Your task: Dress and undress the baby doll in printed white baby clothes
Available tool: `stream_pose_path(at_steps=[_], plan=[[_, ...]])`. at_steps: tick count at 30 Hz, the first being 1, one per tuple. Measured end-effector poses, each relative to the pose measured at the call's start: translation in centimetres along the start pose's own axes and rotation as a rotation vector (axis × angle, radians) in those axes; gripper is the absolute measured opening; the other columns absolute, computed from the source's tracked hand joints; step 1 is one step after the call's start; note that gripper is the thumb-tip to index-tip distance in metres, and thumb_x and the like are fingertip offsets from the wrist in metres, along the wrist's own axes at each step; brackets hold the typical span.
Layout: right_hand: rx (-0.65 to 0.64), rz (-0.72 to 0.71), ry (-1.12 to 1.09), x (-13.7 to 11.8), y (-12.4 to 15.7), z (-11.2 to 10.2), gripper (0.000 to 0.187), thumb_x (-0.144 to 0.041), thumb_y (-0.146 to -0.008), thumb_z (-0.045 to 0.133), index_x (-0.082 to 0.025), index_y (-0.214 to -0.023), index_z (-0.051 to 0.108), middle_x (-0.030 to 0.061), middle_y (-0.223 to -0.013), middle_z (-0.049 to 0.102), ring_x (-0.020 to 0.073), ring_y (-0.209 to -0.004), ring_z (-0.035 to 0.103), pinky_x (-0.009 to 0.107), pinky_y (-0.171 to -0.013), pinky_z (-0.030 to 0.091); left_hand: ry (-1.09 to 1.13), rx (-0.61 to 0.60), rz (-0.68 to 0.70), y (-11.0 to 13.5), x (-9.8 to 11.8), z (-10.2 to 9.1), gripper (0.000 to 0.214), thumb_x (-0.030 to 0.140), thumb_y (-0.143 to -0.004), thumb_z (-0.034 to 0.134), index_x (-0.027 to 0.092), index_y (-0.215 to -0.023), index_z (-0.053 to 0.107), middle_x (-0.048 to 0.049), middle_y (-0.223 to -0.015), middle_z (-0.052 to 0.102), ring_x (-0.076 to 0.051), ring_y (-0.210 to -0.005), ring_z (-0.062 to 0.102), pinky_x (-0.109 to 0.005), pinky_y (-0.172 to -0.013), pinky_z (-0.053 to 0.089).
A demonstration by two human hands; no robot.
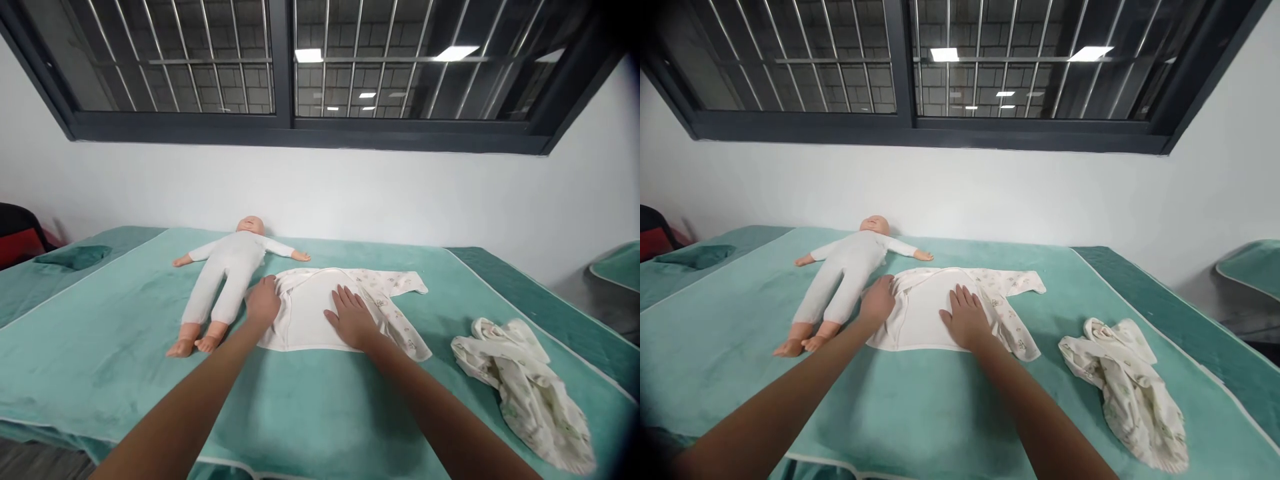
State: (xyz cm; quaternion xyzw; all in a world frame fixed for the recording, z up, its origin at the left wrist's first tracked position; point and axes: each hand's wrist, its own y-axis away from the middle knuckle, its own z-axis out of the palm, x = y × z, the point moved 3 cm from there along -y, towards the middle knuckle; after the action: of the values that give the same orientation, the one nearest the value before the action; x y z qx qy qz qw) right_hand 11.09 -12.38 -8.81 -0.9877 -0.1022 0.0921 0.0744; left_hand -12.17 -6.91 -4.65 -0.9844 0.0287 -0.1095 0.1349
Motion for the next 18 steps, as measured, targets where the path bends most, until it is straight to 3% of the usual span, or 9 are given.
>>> stream_pose_path(at_steps=[4,7,9,14,18], plan=[[0.039,-0.016,-0.019,-0.7,-1.2,0.1,0.069,-0.052,-0.101,0.02,-0.007,-0.153,0.028,0.0133,-0.162,0.019,0.0239,-0.15,0.016,0.041,-0.121,0.014,-0.042,-0.137,0.097,-1.2,-1.4,0.0,0.048,0.009,-0.083,0.046,0.019,-0.129,0.049,-0.0132,-0.125,0.064,-0.027,-0.113,0.062,-0.036,-0.088,0.048],[0.041,-0.045,-0.024,-1.1,-1.8,0.2,0.069,-0.05,-0.101,0.019,-0.006,-0.153,0.028,0.0127,-0.162,0.02,0.0224,-0.15,0.016,0.039,-0.122,0.013,-0.079,-0.192,0.174,-1.8,-1.7,-0.6,0.047,0.01,-0.084,0.045,0.02,-0.129,0.052,-0.0131,-0.114,0.069,-0.028,-0.102,0.067,-0.038,-0.085,0.049],[0.052,-0.059,-0.025,-1.1,-2.0,0.2,0.068,-0.05,-0.101,0.019,-0.006,-0.153,0.029,0.0123,-0.162,0.02,0.0219,-0.15,0.016,0.039,-0.122,0.013,-0.093,-0.18,0.218,-2.4,-1.6,-1.4,0.043,0.009,-0.086,0.04,0.021,-0.124,0.056,-0.0124,-0.11,0.07,-0.027,-0.101,0.067,-0.039,-0.086,0.049],[0.075,-0.06,-0.033,-1.0,-1.8,0.2,0.067,-0.05,-0.101,0.02,-0.008,-0.152,0.032,0.012,-0.161,0.023,0.0217,-0.15,0.017,0.04,-0.122,0.013,-0.094,-0.002,0.39,-3.6,-1.2,-2.6,0.045,0.005,-0.09,0.031,0.02,-0.122,0.058,-0.0094,-0.145,0.05,-0.022,-0.141,0.037,-0.039,-0.113,0.033],[0.062,-0.062,-0.044,-1.1,-1.8,0.2,0.066,-0.05,-0.101,0.021,-0.009,-0.152,0.032,0.0118,-0.162,0.022,0.0223,-0.15,0.016,0.041,-0.121,0.013,-0.118,0.006,0.385,-3.0,-1.3,-1.1,0.03,0.009,-0.088,0.042,0.019,-0.101,0.067,-0.0129,-0.115,0.068,-0.026,-0.12,0.057,-0.042,-0.104,0.041]])
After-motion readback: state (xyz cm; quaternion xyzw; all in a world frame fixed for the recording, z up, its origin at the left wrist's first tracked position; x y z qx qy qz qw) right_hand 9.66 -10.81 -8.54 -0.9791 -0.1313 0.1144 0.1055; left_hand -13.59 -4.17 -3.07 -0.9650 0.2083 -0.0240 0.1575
